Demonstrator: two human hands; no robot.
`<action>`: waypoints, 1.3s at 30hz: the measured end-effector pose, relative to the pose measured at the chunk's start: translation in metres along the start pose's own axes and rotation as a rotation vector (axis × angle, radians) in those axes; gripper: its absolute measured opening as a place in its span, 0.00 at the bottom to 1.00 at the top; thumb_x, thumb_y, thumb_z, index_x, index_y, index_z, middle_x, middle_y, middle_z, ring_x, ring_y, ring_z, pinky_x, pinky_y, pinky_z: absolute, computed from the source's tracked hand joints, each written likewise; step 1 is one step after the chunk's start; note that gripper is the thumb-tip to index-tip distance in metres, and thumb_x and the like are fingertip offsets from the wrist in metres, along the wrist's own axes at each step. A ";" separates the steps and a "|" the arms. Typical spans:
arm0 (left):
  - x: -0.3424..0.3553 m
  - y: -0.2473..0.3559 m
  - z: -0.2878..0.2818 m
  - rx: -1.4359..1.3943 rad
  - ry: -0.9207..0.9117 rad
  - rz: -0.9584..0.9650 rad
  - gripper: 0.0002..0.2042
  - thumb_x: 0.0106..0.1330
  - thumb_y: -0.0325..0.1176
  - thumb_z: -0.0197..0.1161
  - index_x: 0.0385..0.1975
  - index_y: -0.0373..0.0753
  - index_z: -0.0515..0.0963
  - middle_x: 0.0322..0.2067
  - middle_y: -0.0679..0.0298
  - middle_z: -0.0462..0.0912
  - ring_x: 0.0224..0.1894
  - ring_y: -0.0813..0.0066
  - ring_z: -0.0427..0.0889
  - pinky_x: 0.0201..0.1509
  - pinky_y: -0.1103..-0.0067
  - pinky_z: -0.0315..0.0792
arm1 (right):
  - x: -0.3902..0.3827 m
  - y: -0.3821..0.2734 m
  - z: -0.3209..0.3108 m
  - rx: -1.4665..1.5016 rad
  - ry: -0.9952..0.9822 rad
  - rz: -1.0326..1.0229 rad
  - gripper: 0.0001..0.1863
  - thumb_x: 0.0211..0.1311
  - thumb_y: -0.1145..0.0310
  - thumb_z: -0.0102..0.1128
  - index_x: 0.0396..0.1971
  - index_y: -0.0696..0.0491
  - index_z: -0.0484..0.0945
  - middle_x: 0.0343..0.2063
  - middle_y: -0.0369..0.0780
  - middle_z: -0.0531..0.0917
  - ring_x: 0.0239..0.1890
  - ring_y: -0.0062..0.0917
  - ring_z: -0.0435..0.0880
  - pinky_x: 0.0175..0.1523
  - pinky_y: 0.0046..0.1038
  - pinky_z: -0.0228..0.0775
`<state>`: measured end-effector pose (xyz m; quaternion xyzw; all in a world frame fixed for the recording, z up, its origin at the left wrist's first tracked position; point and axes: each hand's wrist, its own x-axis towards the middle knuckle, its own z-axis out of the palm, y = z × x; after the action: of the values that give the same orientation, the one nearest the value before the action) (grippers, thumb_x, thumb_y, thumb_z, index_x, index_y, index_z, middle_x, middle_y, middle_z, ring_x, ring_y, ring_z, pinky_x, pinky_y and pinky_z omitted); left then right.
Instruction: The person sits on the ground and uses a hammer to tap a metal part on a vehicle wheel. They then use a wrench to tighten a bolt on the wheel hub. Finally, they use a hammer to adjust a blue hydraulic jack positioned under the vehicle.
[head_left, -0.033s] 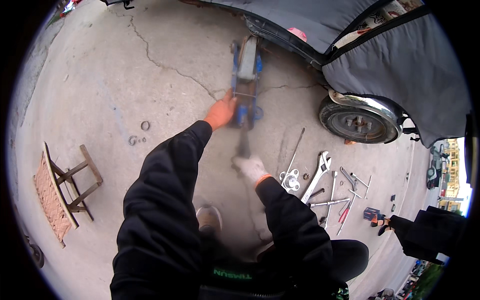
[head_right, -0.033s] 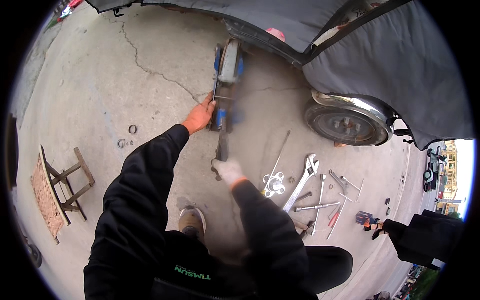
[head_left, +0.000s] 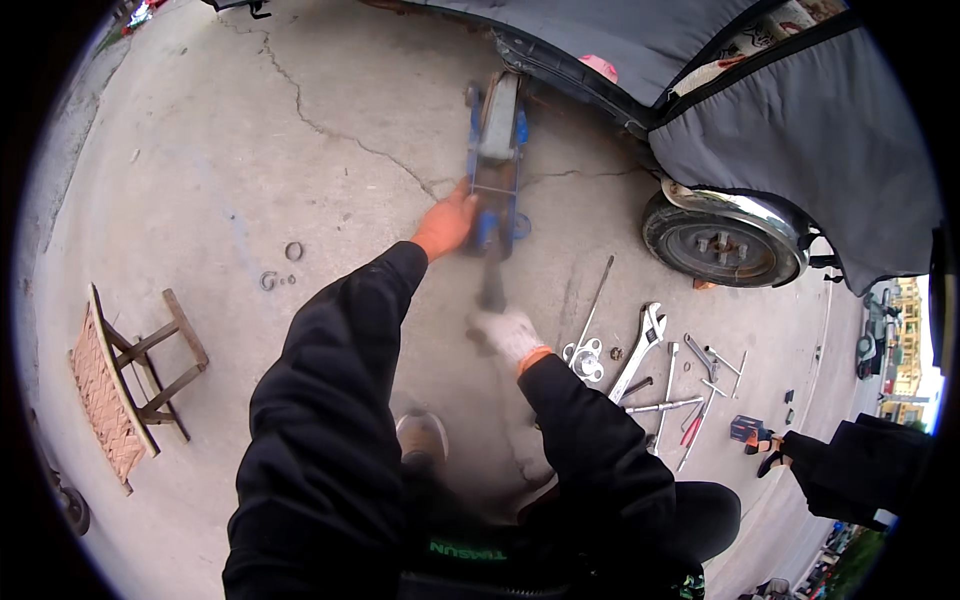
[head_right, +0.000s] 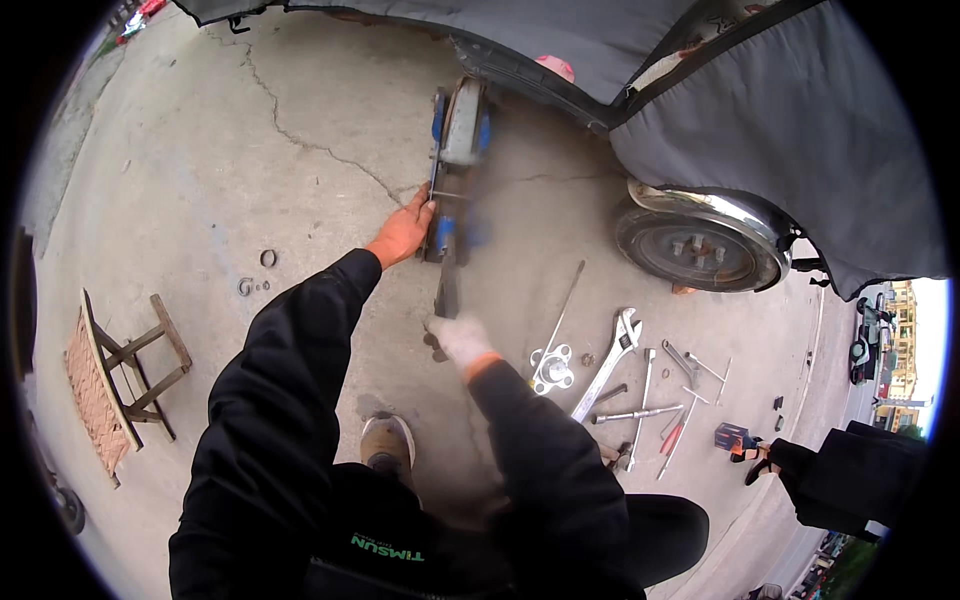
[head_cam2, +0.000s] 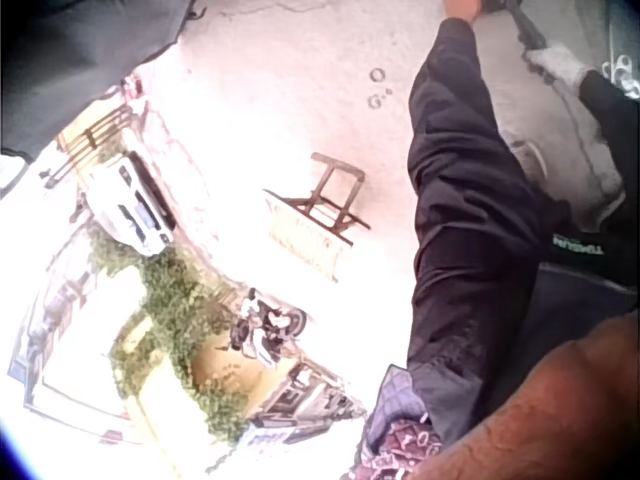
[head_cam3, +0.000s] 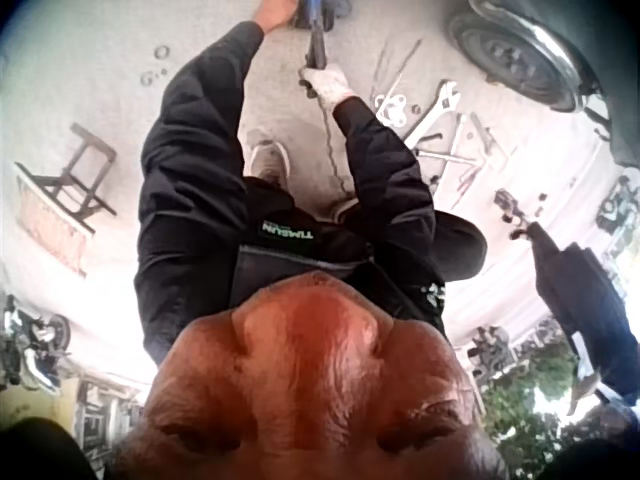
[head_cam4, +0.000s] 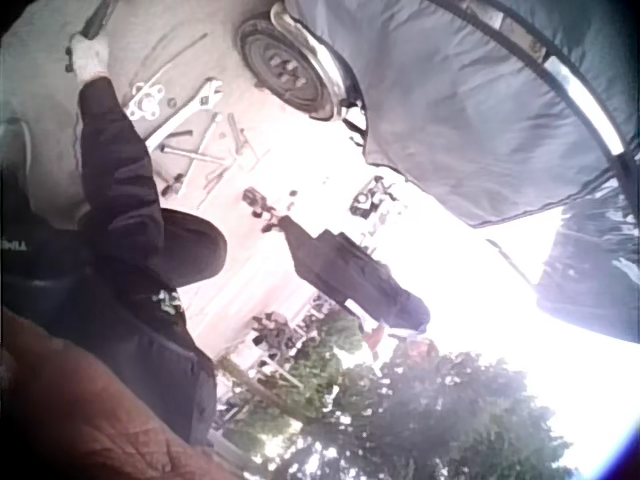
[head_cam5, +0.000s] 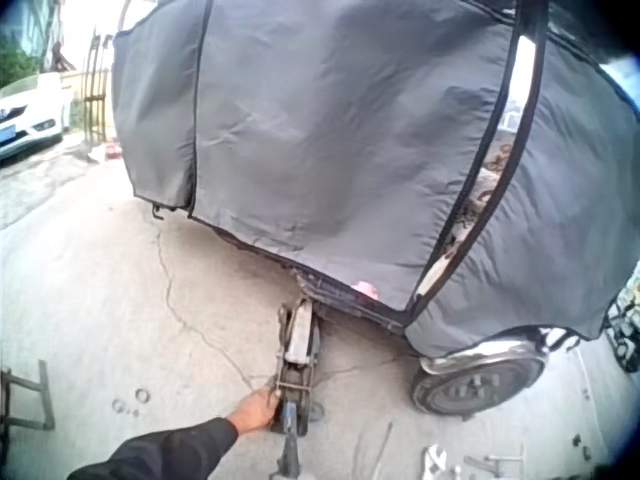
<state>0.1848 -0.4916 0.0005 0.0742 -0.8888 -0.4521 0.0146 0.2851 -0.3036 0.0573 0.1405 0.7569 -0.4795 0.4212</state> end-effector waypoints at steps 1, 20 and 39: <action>-0.002 -0.002 -0.002 -0.002 -0.023 -0.011 0.27 0.74 0.45 0.40 0.68 0.37 0.56 0.42 0.36 0.80 0.46 0.37 0.78 0.52 0.55 0.69 | -0.009 -0.012 -0.006 0.226 -0.110 0.025 0.17 0.61 0.60 0.60 0.41 0.59 0.78 0.33 0.40 0.84 0.30 0.29 0.83 0.30 0.30 0.72; -0.102 0.054 -0.066 -0.606 -0.410 -0.628 0.47 0.59 0.74 0.50 0.57 0.27 0.69 0.53 0.55 0.74 0.57 0.66 0.72 0.58 0.64 0.66 | -0.027 -0.076 -0.032 0.020 -0.265 0.122 0.14 0.62 0.64 0.53 0.37 0.61 0.79 0.29 0.46 0.84 0.31 0.34 0.86 0.32 0.35 0.78; -0.100 0.083 -0.006 -0.428 -0.625 -0.597 0.25 0.68 0.51 0.52 0.50 0.32 0.70 0.43 0.55 0.79 0.41 0.68 0.81 0.42 0.69 0.76 | 0.016 0.005 0.012 -0.224 0.002 -0.417 0.15 0.53 0.68 0.68 0.38 0.59 0.79 0.30 0.47 0.84 0.30 0.37 0.85 0.34 0.38 0.77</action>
<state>0.2749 -0.4338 0.0749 0.1821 -0.6773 -0.6100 -0.3687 0.2849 -0.3140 0.0398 -0.0661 0.8183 -0.4692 0.3253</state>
